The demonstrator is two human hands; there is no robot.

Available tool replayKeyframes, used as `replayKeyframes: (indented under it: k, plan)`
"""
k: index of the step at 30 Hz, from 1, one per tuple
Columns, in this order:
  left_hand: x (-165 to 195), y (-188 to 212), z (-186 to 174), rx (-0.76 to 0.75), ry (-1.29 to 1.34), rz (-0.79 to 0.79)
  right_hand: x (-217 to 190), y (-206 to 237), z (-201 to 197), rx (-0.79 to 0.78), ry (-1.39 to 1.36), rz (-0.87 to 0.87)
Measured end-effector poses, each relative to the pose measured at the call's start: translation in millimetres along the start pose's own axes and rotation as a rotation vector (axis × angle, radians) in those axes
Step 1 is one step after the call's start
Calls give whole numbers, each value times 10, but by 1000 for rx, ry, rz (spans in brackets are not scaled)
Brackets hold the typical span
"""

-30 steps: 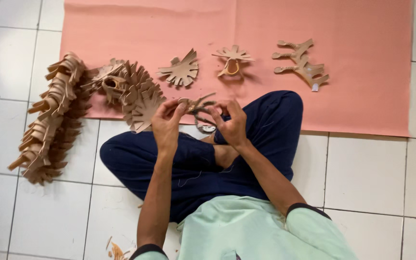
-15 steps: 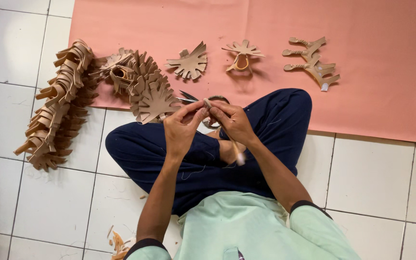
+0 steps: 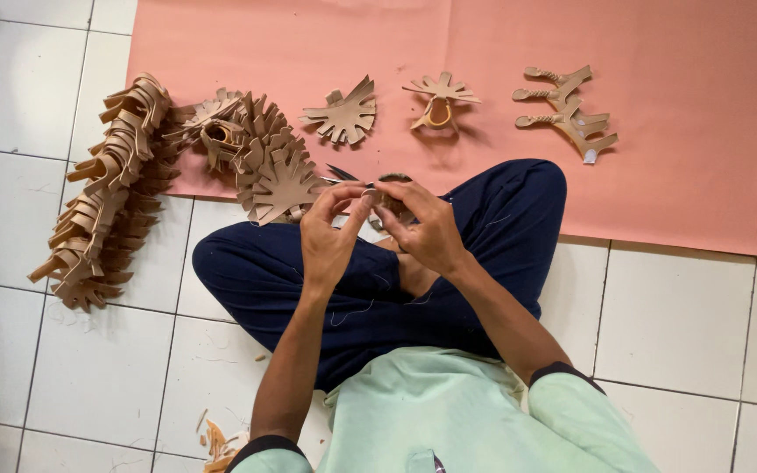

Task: The person sits on the floor and assembles small, star-shaped wooden craft parts by inserting a small white connector into the center of each piece. They handle the parts one at a time, placing the finished units on a pink mat. The person briefly gathers wood shavings from the floor before standing up at the end.

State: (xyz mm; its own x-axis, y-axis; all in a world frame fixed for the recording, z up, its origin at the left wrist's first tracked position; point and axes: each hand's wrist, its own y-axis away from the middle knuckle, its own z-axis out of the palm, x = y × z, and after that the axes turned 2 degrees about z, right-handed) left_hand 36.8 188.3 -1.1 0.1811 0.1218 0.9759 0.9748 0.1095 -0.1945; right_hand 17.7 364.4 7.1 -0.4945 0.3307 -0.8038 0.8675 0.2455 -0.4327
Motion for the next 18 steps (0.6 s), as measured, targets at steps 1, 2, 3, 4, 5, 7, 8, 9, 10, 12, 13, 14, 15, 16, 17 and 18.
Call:
replayKeyframes:
  k: [1, 2, 3, 4, 5, 7, 8, 9, 10, 12, 13, 14, 15, 16, 17, 18]
  plan:
    - [-49, 7, 12, 3, 35, -31, -8, 7, -1, -4, -4, -41]
    - [-95, 13, 18, -4, 124, -97, -2, 16, 7, -30, -36, -3]
    - [-133, 24, 19, -12, 212, -162, 15, 28, 16, -57, -68, 35]
    - [-165, 41, 19, -18, 300, -229, 40, 47, 29, -85, -102, 73]
    - [-190, 64, 17, -25, 265, -220, 70, 73, 49, -74, -67, 60]
    - [-220, 102, 22, -39, 194, -197, 152, 121, 97, -47, 6, 29]
    - [-224, 122, 26, -32, 170, -190, 197, 143, 127, -74, 2, 54]
    - [-224, 136, 33, -24, 146, -185, 242, 164, 163, -101, -3, 81]
    - [-216, 146, 38, -15, 121, -182, 281, 194, 198, -131, -8, 108]
    - [-189, 133, 46, -1, 121, -195, 350, 243, 270, -71, -61, 50]
    - [-169, 110, 45, 9, 121, -201, 385, 255, 298, -44, -88, 18]
    - [-144, 86, 40, -21, 117, -203, 414, 277, 312, -52, -145, 82]
    - [-117, 59, 33, -52, 111, -209, 439, 305, 317, -60, -204, 150]
    - [-90, 31, 30, -83, 107, -212, 469, 324, 317, -68, -260, 216]
    - [-65, 8, 26, -65, 45, -143, 499, 340, 319, -74, -291, 259]
    - [-47, -10, 24, -50, -17, -77, 529, 365, 318, -78, -320, 307]
